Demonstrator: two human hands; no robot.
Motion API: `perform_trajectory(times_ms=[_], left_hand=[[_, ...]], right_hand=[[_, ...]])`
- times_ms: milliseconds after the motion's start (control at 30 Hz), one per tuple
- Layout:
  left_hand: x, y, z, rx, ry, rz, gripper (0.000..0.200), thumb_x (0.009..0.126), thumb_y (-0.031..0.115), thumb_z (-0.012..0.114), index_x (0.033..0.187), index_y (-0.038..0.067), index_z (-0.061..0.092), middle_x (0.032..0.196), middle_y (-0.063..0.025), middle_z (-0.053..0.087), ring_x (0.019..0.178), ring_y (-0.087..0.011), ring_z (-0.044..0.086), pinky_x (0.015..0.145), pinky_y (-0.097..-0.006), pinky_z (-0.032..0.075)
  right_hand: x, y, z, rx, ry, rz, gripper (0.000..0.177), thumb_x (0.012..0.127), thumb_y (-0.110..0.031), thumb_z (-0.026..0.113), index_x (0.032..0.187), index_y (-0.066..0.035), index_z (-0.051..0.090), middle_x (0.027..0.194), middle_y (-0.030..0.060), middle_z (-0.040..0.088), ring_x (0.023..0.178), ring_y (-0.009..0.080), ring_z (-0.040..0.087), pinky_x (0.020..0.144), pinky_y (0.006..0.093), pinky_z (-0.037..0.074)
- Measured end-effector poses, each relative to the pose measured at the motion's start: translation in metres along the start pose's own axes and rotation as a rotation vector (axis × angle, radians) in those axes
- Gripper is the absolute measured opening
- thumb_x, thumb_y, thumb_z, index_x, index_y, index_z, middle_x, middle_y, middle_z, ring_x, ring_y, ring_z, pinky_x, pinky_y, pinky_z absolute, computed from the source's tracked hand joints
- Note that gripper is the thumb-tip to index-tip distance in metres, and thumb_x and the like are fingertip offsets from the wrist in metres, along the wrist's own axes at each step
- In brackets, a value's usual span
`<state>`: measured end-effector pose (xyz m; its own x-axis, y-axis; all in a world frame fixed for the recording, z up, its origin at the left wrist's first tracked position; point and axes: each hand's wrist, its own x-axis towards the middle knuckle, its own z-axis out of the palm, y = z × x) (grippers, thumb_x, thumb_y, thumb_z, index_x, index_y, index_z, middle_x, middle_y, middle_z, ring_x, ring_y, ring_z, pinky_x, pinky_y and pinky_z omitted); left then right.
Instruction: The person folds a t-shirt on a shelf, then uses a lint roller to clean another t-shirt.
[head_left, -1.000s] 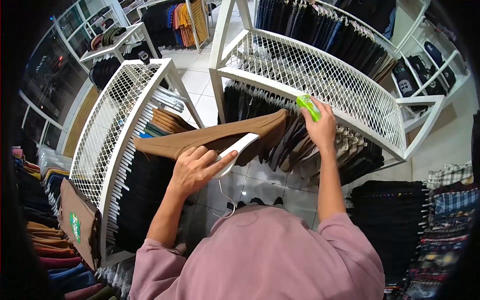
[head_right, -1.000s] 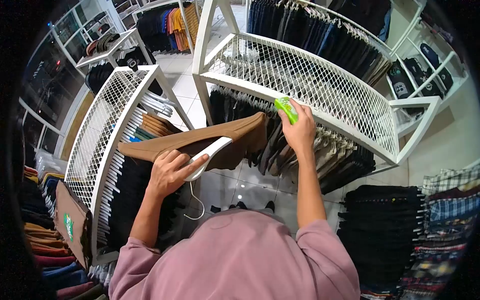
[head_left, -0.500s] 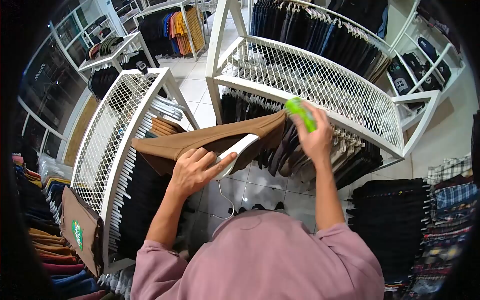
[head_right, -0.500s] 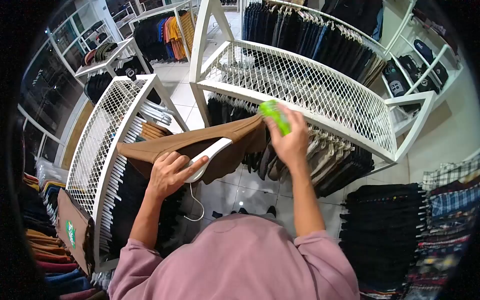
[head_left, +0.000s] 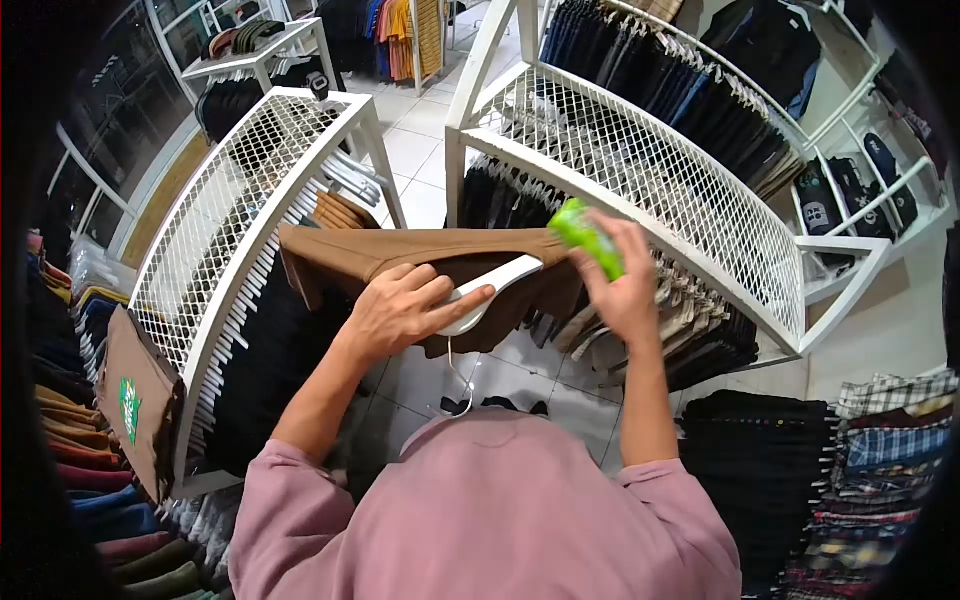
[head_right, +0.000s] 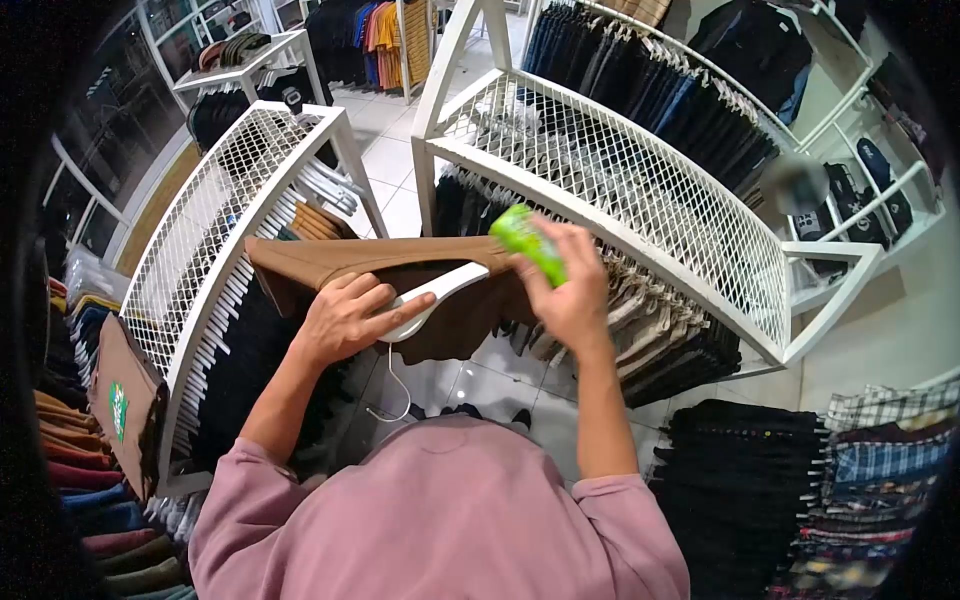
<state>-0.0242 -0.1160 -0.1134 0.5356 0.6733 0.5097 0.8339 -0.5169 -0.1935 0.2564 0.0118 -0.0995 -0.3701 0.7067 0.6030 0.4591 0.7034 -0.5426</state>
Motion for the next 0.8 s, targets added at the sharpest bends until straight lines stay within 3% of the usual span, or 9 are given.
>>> perform_trajectory(times_ms=[100,200,267,333,400,467,600,667,800], left_hand=[[0.002,0.001,-0.001,0.006,0.009,0.010,0.064,0.081,0.015,0.064,0.143,0.031,0.057,0.081,0.0039,0.048,0.072,-0.0135,0.052,0.068,-0.0293,0.049],[-0.005,-0.001,-0.003,0.009,-0.004,0.004,0.063,0.081,0.016,0.064,0.142,0.030,0.058,0.081,0.0038,0.048,0.073,-0.0131,0.052,0.069,-0.0288,0.050],[-0.009,0.001,-0.004,0.005,-0.010,-0.001,0.063,0.081,0.016,0.064,0.142,0.030,0.059,0.081,0.0038,0.048,0.073,-0.0130,0.052,0.068,-0.0289,0.050],[-0.011,0.001,0.001,0.009,-0.018,0.005,0.061,0.081,0.016,0.064,0.141,0.029,0.060,0.082,0.0037,0.049,0.073,-0.0132,0.052,0.068,-0.0295,0.050],[-0.008,0.000,0.003,-0.027,-0.031,0.018,0.061,0.081,0.016,0.064,0.141,0.028,0.060,0.083,0.0036,0.050,0.073,-0.0138,0.053,0.069,-0.0299,0.050],[-0.006,-0.004,0.005,-0.045,-0.038,0.034,0.061,0.081,0.016,0.065,0.140,0.028,0.060,0.083,0.0035,0.051,0.073,-0.0139,0.053,0.069,-0.0302,0.051],[-0.008,-0.003,0.006,-0.059,-0.008,-0.028,0.063,0.078,0.014,0.069,0.140,0.028,0.061,0.079,0.0035,0.051,0.072,-0.0143,0.054,0.069,-0.0317,0.050],[-0.012,0.000,0.005,-0.053,0.014,-0.048,0.065,0.078,0.013,0.070,0.140,0.028,0.061,0.079,0.0036,0.052,0.073,-0.0145,0.055,0.068,-0.0318,0.050],[-0.004,0.010,-0.003,-0.035,0.002,-0.080,0.068,0.076,0.012,0.071,0.141,0.029,0.060,0.079,0.0030,0.052,0.073,-0.0154,0.055,0.068,-0.0327,0.050]], right_hand=[[-0.002,0.007,0.014,-0.068,-0.095,0.001,0.044,0.090,-0.035,0.073,0.128,-0.014,0.065,0.115,0.0117,0.063,0.101,0.0331,0.066,0.087,0.0413,0.054],[-0.007,0.076,0.013,-0.336,0.027,0.376,0.043,0.092,-0.035,0.071,0.128,-0.013,0.065,0.112,0.0160,0.062,0.099,0.0354,0.066,0.084,0.0446,0.053],[-0.011,0.081,0.002,-0.327,0.106,0.390,0.039,0.094,-0.029,0.071,0.125,-0.006,0.066,0.117,0.0200,0.064,0.106,0.0362,0.065,0.091,0.0427,0.051],[-0.008,0.050,0.000,-0.169,0.156,0.265,0.040,0.091,-0.029,0.073,0.125,-0.009,0.066,0.112,0.0169,0.064,0.104,0.0370,0.064,0.088,0.0446,0.051],[-0.005,0.007,0.006,-0.011,0.055,0.089,0.041,0.090,-0.029,0.074,0.126,-0.010,0.066,0.111,0.0152,0.064,0.103,0.0373,0.064,0.090,0.0431,0.051],[-0.010,-0.012,0.014,-0.034,-0.119,0.079,0.043,0.089,-0.030,0.074,0.128,-0.013,0.065,0.111,0.0137,0.063,0.102,0.0359,0.065,0.089,0.0425,0.052],[-0.021,0.072,0.022,-0.354,0.019,0.327,0.044,0.089,-0.032,0.074,0.127,-0.013,0.066,0.116,0.0154,0.062,0.104,0.0356,0.064,0.090,0.0429,0.051],[-0.028,0.086,0.007,-0.351,0.012,0.432,0.042,0.090,-0.028,0.073,0.127,-0.009,0.065,0.116,0.0173,0.063,0.105,0.0356,0.063,0.091,0.0437,0.051],[-0.020,0.020,-0.003,0.039,-0.011,0.129,0.042,0.092,-0.032,0.072,0.127,-0.009,0.064,0.115,0.0166,0.064,0.106,0.0364,0.065,0.090,0.0426,0.051]])
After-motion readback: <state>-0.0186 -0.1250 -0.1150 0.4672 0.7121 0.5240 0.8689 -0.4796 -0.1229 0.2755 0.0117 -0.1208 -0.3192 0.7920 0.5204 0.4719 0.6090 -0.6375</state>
